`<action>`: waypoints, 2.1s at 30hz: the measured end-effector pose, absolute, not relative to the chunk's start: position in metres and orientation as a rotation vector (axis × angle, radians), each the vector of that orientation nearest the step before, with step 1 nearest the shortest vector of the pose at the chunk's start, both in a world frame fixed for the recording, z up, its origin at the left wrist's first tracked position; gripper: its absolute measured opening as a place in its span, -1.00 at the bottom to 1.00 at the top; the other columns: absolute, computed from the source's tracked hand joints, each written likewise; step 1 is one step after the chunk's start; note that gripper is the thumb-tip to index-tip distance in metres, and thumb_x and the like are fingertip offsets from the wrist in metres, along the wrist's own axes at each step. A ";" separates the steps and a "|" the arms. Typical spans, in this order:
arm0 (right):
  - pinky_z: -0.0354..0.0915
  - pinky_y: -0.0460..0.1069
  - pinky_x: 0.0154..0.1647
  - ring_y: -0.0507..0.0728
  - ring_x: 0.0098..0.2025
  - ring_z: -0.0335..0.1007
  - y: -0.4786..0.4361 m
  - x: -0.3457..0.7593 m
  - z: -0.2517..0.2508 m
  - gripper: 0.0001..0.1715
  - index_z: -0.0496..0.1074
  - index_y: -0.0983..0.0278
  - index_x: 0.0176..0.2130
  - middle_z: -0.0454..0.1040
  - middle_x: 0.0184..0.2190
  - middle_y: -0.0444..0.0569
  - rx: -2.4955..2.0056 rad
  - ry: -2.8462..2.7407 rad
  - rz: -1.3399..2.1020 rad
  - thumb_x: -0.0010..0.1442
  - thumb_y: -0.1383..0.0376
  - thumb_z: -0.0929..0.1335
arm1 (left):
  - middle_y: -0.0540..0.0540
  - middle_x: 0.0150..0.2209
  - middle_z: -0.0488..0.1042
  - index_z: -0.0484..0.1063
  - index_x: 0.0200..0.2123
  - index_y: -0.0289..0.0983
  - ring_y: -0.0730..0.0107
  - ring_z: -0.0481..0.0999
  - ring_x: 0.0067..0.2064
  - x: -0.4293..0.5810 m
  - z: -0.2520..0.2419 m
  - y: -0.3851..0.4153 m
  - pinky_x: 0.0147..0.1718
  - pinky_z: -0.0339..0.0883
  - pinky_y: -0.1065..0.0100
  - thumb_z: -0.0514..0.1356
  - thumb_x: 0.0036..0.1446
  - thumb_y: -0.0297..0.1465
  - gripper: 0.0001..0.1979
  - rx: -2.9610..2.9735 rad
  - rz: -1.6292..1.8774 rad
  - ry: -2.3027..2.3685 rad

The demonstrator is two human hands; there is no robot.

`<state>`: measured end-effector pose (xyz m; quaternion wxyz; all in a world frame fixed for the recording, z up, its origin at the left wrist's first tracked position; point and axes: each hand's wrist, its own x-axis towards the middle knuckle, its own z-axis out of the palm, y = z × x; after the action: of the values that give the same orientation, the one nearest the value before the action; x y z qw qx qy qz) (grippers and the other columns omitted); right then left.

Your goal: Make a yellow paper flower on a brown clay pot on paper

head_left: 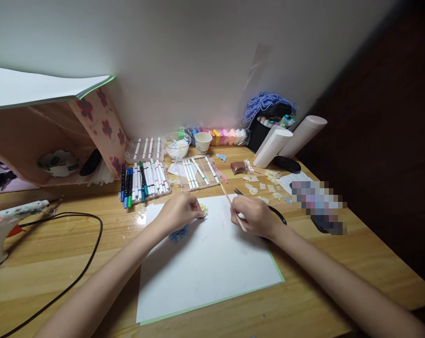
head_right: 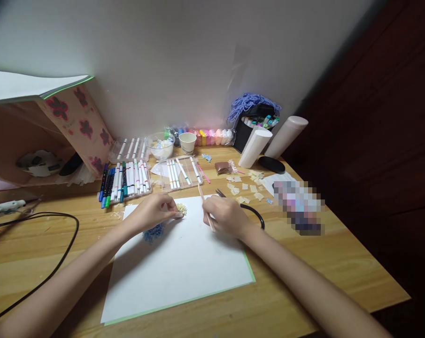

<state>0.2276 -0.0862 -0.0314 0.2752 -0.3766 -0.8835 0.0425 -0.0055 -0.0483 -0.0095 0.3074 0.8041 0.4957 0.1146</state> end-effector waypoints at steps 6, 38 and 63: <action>0.10 -0.07 -0.51 0.04 -0.51 0.14 -0.108 0.199 -0.058 -0.91 0.11 0.19 -0.30 0.25 -0.55 -0.18 -0.953 -1.402 1.047 0.24 0.23 0.13 | -0.06 -0.40 0.51 0.51 -0.50 -0.24 0.33 0.42 -0.35 0.000 -0.016 -0.046 -0.43 0.13 0.39 0.23 -0.05 -0.31 -0.87 2.203 0.301 1.329; 0.15 -0.07 -0.42 0.02 -0.46 0.24 -0.112 0.197 -0.058 -0.86 0.26 0.24 -0.33 0.32 -0.52 -0.16 -1.133 -1.685 1.177 0.20 0.34 0.15 | -0.11 -0.39 0.51 0.46 -0.46 -0.27 0.29 0.42 -0.34 -0.012 -0.019 -0.030 -0.40 0.16 0.35 -0.01 0.17 -0.22 -0.65 2.150 0.486 1.476; 0.22 -0.04 -0.34 0.05 -0.39 0.28 -0.116 0.192 -0.059 -0.83 0.27 0.23 -0.31 0.33 -0.45 -0.13 -1.192 -1.818 1.049 0.25 0.31 0.14 | -0.05 -0.51 0.47 0.37 -0.55 -0.27 0.40 0.37 -0.44 -0.020 -0.047 -0.027 -0.42 0.10 0.41 -0.07 0.19 -0.24 -0.61 2.092 0.733 1.622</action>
<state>0.1924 -0.1156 -0.0592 0.3560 -0.4614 -0.7038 0.4062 -0.0202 -0.0272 -0.0469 0.1961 0.7469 0.5791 0.2615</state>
